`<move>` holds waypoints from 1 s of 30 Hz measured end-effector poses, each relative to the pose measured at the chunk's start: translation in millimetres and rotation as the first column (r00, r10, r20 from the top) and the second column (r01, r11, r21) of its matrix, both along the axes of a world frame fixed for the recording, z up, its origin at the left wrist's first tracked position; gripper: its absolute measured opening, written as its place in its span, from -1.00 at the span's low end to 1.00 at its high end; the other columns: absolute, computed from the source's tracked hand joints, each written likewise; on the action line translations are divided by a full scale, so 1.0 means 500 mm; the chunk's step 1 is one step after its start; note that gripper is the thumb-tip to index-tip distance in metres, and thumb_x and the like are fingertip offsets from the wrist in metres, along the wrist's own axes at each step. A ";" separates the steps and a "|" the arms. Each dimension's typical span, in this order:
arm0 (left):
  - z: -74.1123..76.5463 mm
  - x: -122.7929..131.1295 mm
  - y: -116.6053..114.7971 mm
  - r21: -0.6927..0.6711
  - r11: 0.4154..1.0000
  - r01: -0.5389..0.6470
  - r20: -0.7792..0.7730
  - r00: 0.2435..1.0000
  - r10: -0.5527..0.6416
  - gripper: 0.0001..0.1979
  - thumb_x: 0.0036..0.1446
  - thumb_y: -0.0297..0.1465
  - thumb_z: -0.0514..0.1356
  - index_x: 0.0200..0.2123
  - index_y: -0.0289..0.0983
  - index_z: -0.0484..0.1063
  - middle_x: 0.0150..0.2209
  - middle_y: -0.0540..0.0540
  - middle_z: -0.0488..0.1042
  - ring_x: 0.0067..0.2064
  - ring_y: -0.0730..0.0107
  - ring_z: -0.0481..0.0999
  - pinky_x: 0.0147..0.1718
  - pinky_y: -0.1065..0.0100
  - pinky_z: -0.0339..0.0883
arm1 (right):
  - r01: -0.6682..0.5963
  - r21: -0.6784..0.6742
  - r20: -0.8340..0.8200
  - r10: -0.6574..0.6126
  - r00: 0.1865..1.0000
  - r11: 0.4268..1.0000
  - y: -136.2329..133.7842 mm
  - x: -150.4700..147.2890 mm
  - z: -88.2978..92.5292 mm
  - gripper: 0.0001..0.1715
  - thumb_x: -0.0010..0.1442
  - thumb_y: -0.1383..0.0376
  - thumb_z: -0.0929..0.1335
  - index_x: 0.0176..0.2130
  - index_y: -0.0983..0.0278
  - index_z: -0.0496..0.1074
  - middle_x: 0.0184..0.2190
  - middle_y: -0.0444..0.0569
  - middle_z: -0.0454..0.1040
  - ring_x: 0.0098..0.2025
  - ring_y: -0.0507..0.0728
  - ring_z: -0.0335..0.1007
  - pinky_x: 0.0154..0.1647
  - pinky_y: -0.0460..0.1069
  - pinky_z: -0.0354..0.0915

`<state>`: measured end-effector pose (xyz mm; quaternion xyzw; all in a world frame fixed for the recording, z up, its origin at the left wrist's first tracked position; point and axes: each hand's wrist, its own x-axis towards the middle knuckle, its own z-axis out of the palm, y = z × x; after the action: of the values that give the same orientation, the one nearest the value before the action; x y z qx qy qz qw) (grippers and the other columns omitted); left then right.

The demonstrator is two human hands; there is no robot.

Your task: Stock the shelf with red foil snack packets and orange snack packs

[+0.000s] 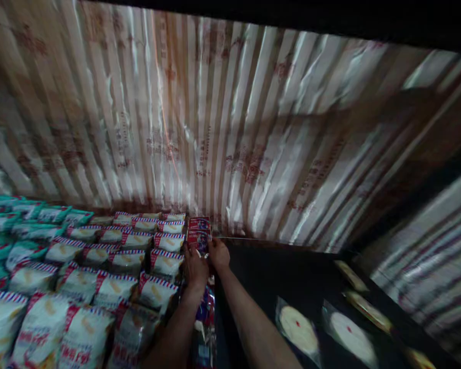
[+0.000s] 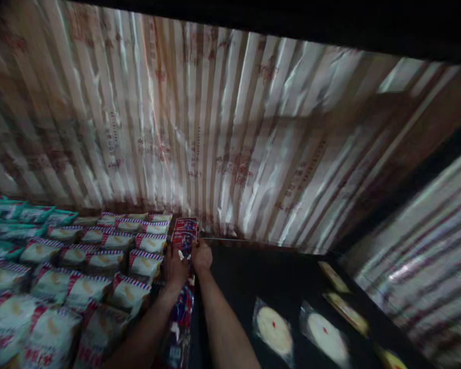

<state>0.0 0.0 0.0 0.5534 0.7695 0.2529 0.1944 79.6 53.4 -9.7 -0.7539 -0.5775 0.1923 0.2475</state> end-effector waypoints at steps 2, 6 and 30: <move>-0.002 0.000 -0.003 0.008 1.000 0.005 -0.022 1.000 -0.005 -0.47 0.14 -0.51 0.04 0.19 -0.50 0.12 0.27 -0.40 0.07 0.22 0.09 0.22 0.06 0.28 0.19 | 0.018 -0.009 -0.002 -0.018 1.000 1.000 0.003 0.001 -0.004 -0.66 0.26 0.21 0.21 -0.09 0.25 0.47 -0.17 0.05 0.56 -0.10 0.13 0.47 -0.21 -0.09 0.26; -0.003 0.004 -0.007 0.017 1.000 0.012 -0.065 0.998 -0.011 -0.48 0.14 -0.50 0.06 0.18 -0.48 0.15 0.26 -0.40 0.10 0.24 0.09 0.18 0.10 0.26 0.15 | 0.050 -0.023 -0.004 -0.050 0.999 0.999 0.002 0.005 -0.007 -0.66 0.26 0.21 0.21 -0.09 0.25 0.46 -0.17 0.03 0.56 -0.10 0.13 0.47 -0.21 -0.09 0.26; -0.003 0.004 -0.020 0.063 0.995 0.079 -0.212 0.975 -0.064 -0.50 0.16 -0.45 0.04 0.17 -0.49 0.21 0.26 -0.41 0.10 0.30 0.00 0.03 0.19 0.19 0.05 | 0.132 -0.017 0.072 -0.131 0.989 0.991 -0.028 -0.011 0.017 -0.56 0.25 0.23 0.17 0.06 0.32 0.34 -0.03 0.14 0.46 0.04 0.25 0.34 -0.03 0.04 0.22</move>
<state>1.9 -10.2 -1.5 0.6110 0.7556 0.2132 0.1012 74.4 39.6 -1.3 -0.7992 -0.5328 0.1548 0.2309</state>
